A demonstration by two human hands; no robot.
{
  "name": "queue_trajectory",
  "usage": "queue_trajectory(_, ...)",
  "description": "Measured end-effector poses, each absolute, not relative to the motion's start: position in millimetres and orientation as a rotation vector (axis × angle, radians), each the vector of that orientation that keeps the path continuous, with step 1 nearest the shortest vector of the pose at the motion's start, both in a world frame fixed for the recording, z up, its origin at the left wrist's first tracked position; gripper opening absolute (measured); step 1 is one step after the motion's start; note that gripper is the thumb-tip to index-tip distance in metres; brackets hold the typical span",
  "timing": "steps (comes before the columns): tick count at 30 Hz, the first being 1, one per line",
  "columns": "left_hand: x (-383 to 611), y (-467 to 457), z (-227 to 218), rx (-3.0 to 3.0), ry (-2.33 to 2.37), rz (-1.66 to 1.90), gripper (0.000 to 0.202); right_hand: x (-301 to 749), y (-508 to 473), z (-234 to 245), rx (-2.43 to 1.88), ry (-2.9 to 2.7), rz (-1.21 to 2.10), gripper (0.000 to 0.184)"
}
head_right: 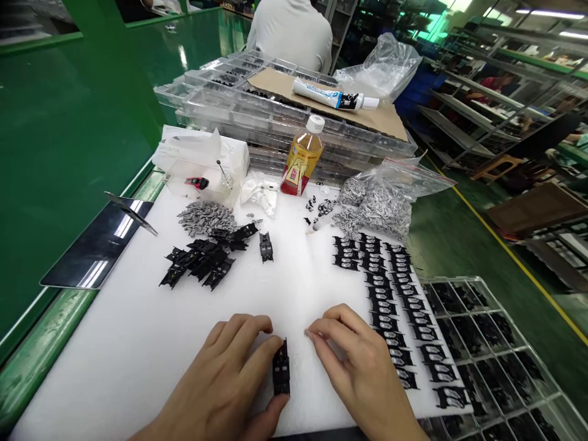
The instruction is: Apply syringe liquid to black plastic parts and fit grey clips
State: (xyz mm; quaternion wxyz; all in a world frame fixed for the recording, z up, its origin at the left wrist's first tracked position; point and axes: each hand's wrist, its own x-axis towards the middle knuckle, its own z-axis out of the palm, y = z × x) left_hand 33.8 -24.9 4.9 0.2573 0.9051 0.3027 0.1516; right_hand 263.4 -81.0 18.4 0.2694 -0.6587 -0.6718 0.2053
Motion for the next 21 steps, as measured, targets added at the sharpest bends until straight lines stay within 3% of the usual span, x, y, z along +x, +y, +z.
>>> queue_trajectory(7,32,-22,6,2.390,0.805,0.422,0.036,260,-77,36,-1.699,-1.919,0.519,0.014)
queue_trajectory(14,31,-23,7,2.380,0.820,0.410,0.031,241,-95,34,-1.601,-1.861,0.751,0.020)
queue_trajectory(21,33,-23,7,2.378,0.815,0.413,0.030,238,-95,28,-1.595,-1.951,0.661,0.024)
